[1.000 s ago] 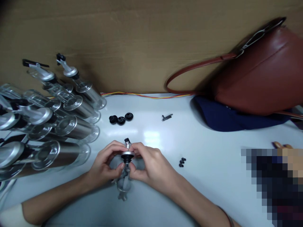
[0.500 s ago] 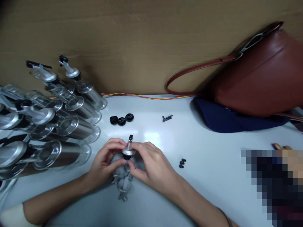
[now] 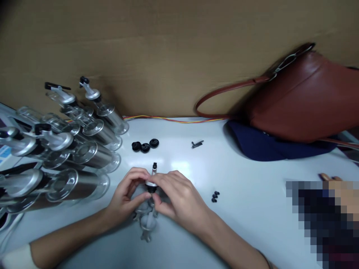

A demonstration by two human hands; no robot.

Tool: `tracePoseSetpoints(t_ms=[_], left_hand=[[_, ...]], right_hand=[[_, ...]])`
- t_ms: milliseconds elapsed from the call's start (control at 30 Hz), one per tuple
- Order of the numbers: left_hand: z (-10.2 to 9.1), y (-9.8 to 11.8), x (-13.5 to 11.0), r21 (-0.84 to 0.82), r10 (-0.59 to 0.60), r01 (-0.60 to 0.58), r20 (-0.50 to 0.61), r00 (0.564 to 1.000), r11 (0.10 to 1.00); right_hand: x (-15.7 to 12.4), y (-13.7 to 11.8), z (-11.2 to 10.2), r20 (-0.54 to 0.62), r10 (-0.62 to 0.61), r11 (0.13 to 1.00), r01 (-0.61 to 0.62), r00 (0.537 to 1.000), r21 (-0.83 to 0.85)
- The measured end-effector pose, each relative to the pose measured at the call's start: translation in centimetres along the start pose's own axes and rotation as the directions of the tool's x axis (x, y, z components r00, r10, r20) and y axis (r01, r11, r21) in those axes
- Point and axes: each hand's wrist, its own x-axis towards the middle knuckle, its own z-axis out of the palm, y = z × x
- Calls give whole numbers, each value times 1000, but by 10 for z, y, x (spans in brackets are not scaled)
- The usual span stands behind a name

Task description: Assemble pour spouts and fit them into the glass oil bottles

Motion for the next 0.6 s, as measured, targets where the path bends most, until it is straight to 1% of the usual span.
tracePoseSetpoints(t_ms=[67, 167, 233, 300, 367, 433, 467, 533, 600], left_hand=[[0, 3, 0, 49, 68, -68, -3, 998, 996], [-3, 11, 4, 177, 191, -187, -2, 982, 966], [-5, 21, 10, 288, 240, -243, 46, 970, 926], [-8, 35, 16, 428, 259, -292, 134, 957, 855], [-12, 54, 22, 595, 264, -340, 214, 941, 728], [-18, 75, 27, 751, 274, -351, 232, 933, 559], [-22, 86, 29, 814, 283, -334, 218, 934, 475], [-34, 108, 33, 908, 280, -257, 166, 946, 331], [-50, 129, 37, 968, 210, -147, 104, 972, 203]], right_hand=[[-1, -1, 0, -24, -33, 999, 32, 999, -31], [-2, -3, 1, -51, -83, 995, 80, 995, -60], [-3, -5, 0, -80, -89, 994, 83, 993, -70], [-3, -6, -2, -135, -78, 994, 68, 988, -81], [-4, -6, -4, -197, -68, 995, 52, 978, -86], [-4, -8, -7, -231, -67, 995, 47, 971, -91], [-3, -8, -9, -235, -72, 994, 50, 969, -97], [-3, -10, -11, -238, -92, 991, 65, 967, -116], [-2, -11, -11, -240, -112, 988, 82, 964, -133]])
